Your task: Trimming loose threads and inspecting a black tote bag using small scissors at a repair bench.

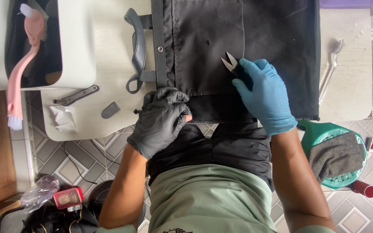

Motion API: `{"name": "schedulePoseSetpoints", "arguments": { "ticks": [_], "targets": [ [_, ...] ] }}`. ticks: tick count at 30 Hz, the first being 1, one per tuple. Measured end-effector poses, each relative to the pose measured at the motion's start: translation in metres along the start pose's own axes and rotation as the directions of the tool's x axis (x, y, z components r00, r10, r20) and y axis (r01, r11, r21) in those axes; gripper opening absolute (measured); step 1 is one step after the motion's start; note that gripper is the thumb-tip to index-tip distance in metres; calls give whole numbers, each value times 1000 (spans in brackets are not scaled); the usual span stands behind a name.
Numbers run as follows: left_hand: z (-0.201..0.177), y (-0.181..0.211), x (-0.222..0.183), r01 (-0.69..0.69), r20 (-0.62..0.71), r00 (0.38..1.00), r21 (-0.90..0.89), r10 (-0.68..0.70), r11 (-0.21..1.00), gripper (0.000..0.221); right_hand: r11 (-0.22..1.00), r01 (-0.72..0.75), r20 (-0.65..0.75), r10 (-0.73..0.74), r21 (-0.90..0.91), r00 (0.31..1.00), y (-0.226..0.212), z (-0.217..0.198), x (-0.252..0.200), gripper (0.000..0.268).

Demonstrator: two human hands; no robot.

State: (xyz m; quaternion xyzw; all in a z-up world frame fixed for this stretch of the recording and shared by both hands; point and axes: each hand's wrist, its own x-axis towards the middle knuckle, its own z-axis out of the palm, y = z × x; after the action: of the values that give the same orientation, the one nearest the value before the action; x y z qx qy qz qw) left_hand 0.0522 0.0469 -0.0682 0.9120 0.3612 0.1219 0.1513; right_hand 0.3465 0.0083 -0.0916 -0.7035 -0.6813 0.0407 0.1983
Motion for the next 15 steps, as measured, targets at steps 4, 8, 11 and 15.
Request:
{"name": "schedulePoseSetpoints", "arguments": {
  "ticks": [4,8,11,15],
  "targets": [
    [6,-4,4,-22,-2,1000,88,22,996,31,998,-62,71,60,26,996,-17,-24,-4,35],
    [-1,-4,11,-51,73,996,111,43,992,30,947,-172,118,144,272,983,-45,-64,-29,24],
    [-26,7,18,-4,177,984,47,-4,999,28,881,-271,210,202,387,957,-53,-74,-61,26],
    [-31,17,22,-1,162,987,64,-9,998,28,810,-449,414,286,378,864,-65,-70,-91,35]
  ]
}}
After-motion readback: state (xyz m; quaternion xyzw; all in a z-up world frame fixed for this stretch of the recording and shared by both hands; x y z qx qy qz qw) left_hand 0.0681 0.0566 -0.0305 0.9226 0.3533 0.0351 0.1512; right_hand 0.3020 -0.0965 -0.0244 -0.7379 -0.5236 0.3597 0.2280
